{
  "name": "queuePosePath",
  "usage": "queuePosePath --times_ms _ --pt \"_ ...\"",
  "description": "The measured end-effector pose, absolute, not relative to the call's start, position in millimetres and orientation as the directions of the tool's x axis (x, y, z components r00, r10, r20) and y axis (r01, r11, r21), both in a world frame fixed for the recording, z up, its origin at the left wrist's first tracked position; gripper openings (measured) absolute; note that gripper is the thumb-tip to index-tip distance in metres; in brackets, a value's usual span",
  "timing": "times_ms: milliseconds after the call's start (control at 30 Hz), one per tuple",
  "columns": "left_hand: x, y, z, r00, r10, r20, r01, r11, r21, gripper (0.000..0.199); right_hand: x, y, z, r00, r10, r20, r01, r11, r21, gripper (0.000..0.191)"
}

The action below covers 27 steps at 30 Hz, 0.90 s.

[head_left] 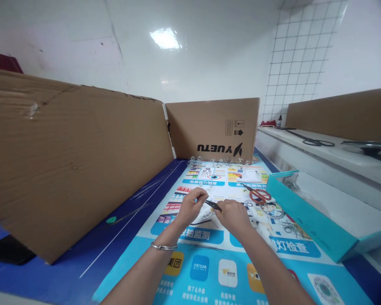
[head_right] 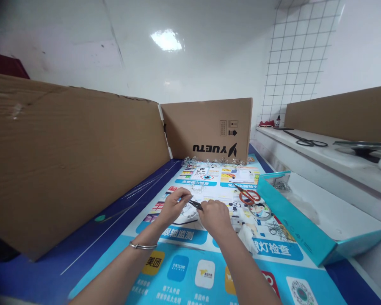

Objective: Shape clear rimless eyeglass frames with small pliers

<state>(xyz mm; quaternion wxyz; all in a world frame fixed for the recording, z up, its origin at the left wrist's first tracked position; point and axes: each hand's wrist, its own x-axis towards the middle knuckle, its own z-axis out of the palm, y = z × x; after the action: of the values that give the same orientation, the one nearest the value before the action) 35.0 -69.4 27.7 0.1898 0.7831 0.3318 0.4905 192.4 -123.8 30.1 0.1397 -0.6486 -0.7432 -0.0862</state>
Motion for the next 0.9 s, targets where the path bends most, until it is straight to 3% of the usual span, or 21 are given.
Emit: queuePosePath --times_ms 633,900 --pt "32 -67 25 0.355 0.680 0.642 0.315 -0.734 0.602 0.013 197 -123 32 -0.146 0.950 0.275 0.978 0.180 -0.103 0.029" --pt "29 -60 24 0.376 0.701 0.607 0.243 -0.706 0.665 0.012 200 -123 36 -0.147 0.959 0.242 0.980 0.174 -0.097 0.031"
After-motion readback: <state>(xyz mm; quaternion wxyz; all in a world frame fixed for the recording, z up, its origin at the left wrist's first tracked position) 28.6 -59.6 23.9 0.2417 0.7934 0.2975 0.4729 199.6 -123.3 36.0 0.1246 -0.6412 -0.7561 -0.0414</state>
